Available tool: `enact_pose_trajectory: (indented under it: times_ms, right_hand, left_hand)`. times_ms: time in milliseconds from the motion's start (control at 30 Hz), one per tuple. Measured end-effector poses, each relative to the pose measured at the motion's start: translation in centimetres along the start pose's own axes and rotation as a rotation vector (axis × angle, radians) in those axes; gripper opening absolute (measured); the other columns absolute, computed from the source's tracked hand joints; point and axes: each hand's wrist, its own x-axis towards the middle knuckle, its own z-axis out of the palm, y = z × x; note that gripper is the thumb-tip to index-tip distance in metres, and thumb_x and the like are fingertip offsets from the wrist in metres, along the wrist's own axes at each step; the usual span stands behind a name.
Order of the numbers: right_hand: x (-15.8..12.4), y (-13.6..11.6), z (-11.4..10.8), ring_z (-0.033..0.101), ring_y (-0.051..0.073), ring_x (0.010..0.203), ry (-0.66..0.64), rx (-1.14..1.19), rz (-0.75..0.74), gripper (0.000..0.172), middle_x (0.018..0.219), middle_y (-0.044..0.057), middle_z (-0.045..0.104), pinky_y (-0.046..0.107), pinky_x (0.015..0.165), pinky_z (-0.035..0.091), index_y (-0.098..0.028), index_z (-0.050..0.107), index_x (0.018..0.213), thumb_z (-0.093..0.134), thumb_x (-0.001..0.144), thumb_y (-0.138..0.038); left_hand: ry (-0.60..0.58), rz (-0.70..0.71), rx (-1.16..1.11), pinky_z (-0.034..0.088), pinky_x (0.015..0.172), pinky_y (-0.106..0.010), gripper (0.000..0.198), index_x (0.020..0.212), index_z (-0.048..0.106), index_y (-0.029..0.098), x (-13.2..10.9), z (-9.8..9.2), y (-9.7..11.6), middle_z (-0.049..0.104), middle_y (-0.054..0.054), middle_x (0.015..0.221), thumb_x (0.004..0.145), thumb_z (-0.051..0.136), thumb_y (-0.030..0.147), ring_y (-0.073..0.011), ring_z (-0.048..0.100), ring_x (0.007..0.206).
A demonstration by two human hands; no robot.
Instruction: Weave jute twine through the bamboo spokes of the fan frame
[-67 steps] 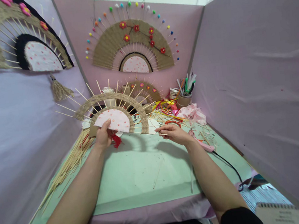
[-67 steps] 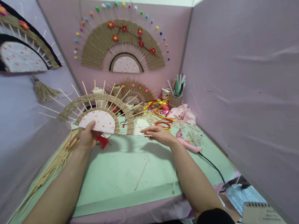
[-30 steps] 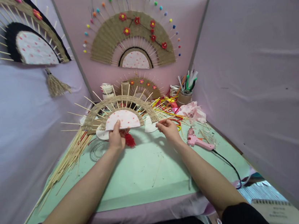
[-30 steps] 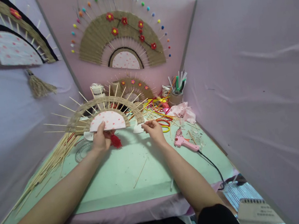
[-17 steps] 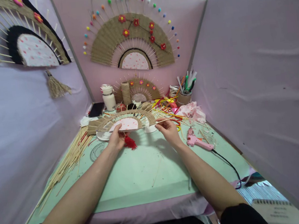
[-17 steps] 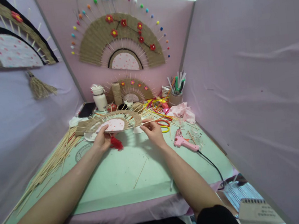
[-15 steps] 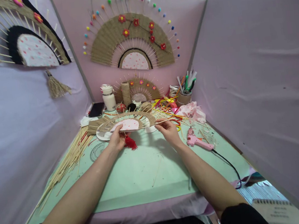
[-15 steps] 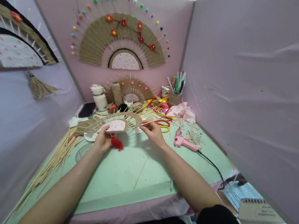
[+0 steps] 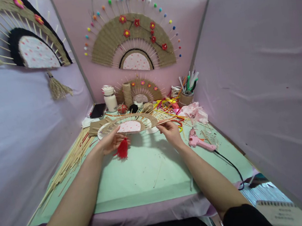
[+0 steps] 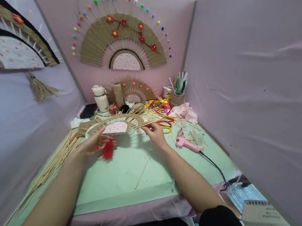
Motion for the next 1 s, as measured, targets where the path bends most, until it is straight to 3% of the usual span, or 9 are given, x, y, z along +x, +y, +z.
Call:
enact_pose_trajectory:
  times_ms: [100,200,267,333,400,567,767,1000]
  right_hand:
    - [-0.1,-0.1,0.2,0.056,0.014,0.061,-0.004,-0.019,0.009,0.022,0.082,0.005,0.068,0.027,0.051,0.048,-0.018,0.067,0.077,0.070,0.071,-0.039]
    - [-0.3,-0.3,0.3,0.055,0.014,0.061,-0.018,-0.042,0.003,0.020,0.085,0.005,0.068,0.028,0.051,0.048,-0.018,0.067,0.075,0.069,0.071,-0.038]
    - [-0.3,-0.4,0.3,0.055,0.014,0.060,-0.024,-0.055,0.007,0.019,0.086,0.006,0.068,0.028,0.052,0.049,-0.019,0.068,0.075,0.069,0.072,-0.038]
    - [-0.3,-0.5,0.3,0.055,0.014,0.060,-0.027,-0.049,0.013,0.019,0.086,0.006,0.068,0.029,0.052,0.049,-0.019,0.068,0.077,0.069,0.071,-0.038]
    - [-0.3,-0.5,0.3,0.055,0.014,0.060,-0.032,-0.035,0.014,0.020,0.085,0.005,0.068,0.029,0.054,0.050,-0.019,0.068,0.078,0.069,0.071,-0.037]
    - [-0.4,-0.9,0.3,0.058,0.014,0.062,-0.062,-0.001,0.033,0.018,0.081,0.003,0.066,0.031,0.060,0.051,-0.020,0.066,0.082,0.070,0.071,-0.033]
    - [-0.6,-1.2,0.3,0.060,0.013,0.066,-0.088,0.138,0.043,0.021,0.076,-0.001,0.064,0.030,0.065,0.050,-0.022,0.058,0.083,0.073,0.067,-0.025]
    - [-0.4,-1.0,-0.1,0.057,0.014,0.062,-0.133,0.028,0.081,0.018,0.071,0.002,0.065,0.030,0.062,0.048,-0.020,0.066,0.077,0.073,0.067,-0.033]
  left_hand:
    - [0.211,0.200,0.188,0.053,0.063,-0.024,0.033,0.073,0.068,0.013,-1.7,0.5,-0.8,0.071,-0.012,0.076,0.072,0.069,0.046,-0.0210,0.067,0.073]
    - [0.328,0.584,0.286,0.050,0.076,-0.026,0.018,0.074,0.071,0.018,-2.4,3.3,-1.4,0.070,-0.006,0.077,0.061,0.080,0.025,-0.0199,0.064,0.079]
    - [0.310,0.840,0.409,0.047,0.085,-0.030,0.025,0.084,0.072,0.021,-1.9,6.1,-1.6,0.069,-0.006,0.086,0.060,0.079,0.018,-0.0206,0.061,0.084]
    - [0.210,1.050,0.604,0.041,0.094,-0.036,0.039,0.098,0.071,0.023,-0.8,8.6,-1.7,0.067,-0.008,0.102,0.061,0.077,0.014,-0.0242,0.057,0.100]
    - [0.135,1.169,0.790,0.039,0.096,-0.041,0.043,0.107,0.069,0.024,0.8,10.4,-1.8,0.065,-0.009,0.106,0.066,0.073,0.013,-0.0263,0.056,0.103]
    - [0.080,1.305,0.833,0.042,0.087,-0.038,0.026,0.107,0.069,0.026,3.5,11.0,-2.5,0.067,-0.009,0.094,0.086,0.054,0.024,-0.0230,0.057,0.093]
    - [0.136,1.359,0.754,0.042,0.086,-0.036,0.024,0.103,0.072,0.027,3.1,10.0,-3.0,0.067,-0.010,0.095,0.086,0.054,0.029,-0.0220,0.057,0.092]
    - [0.156,1.336,0.722,0.041,0.087,-0.038,0.023,0.100,0.073,0.028,2.5,10.0,-2.9,0.068,-0.010,0.095,0.085,0.056,0.030,-0.0232,0.057,0.092]
